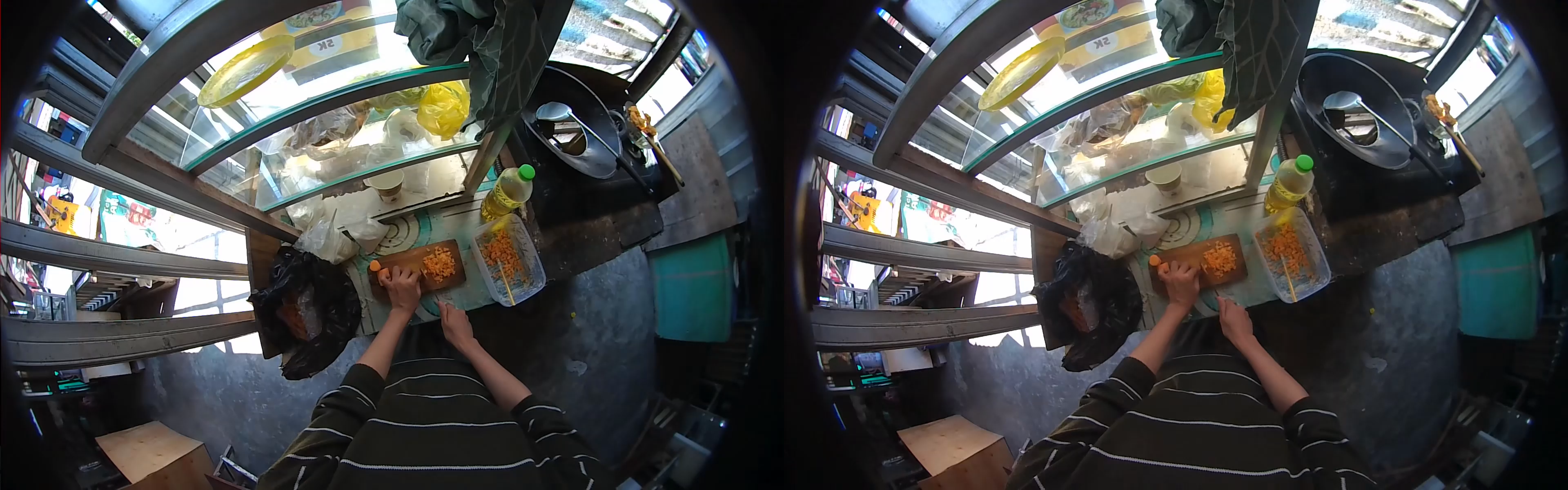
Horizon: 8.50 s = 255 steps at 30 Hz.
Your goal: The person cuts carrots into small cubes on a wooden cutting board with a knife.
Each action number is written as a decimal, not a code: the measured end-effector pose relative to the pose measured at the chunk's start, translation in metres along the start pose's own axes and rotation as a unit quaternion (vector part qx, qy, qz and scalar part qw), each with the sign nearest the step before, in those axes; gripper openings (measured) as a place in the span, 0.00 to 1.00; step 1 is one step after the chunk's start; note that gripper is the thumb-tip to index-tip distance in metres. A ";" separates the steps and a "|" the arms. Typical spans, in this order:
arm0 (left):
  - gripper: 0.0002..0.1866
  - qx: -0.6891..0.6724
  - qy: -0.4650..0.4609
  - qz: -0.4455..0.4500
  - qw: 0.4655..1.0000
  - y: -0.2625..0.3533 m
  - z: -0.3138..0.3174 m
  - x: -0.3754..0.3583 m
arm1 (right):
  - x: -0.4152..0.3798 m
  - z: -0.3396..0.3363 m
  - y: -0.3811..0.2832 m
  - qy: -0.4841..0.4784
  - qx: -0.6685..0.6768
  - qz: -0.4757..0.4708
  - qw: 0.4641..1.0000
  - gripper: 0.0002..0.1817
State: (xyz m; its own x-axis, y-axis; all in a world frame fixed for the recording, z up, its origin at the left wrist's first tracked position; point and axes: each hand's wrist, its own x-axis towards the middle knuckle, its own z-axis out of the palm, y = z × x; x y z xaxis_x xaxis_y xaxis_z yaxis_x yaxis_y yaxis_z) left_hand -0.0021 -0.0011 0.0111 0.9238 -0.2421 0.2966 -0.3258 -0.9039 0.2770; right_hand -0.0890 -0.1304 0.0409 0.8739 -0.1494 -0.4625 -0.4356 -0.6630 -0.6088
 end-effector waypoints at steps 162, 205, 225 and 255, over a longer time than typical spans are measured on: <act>0.03 -0.071 0.021 -0.044 0.996 -0.019 0.008 -0.012 | 0.016 0.000 0.008 -0.061 0.002 -0.018 0.998 0.30; 0.05 -0.103 0.045 0.039 0.993 -0.032 0.002 -0.004 | 0.027 -0.007 0.004 -0.143 0.238 0.087 0.957 0.30; 0.07 -0.105 0.040 0.039 0.993 -0.032 0.002 -0.003 | 0.012 0.008 0.024 -0.038 0.126 -0.030 0.991 0.29; 0.04 -0.092 0.031 0.100 0.990 -0.038 0.001 0.001 | 0.026 0.005 0.010 -0.060 0.008 -0.048 0.997 0.33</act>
State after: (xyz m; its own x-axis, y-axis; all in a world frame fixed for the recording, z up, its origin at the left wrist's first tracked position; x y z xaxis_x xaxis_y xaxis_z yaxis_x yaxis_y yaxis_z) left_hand 0.0117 0.0327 -0.0003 0.8248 -0.3818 0.4171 -0.5373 -0.7590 0.3677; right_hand -0.0714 -0.1373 0.0199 0.8804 0.0038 -0.4743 -0.3551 -0.6578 -0.6643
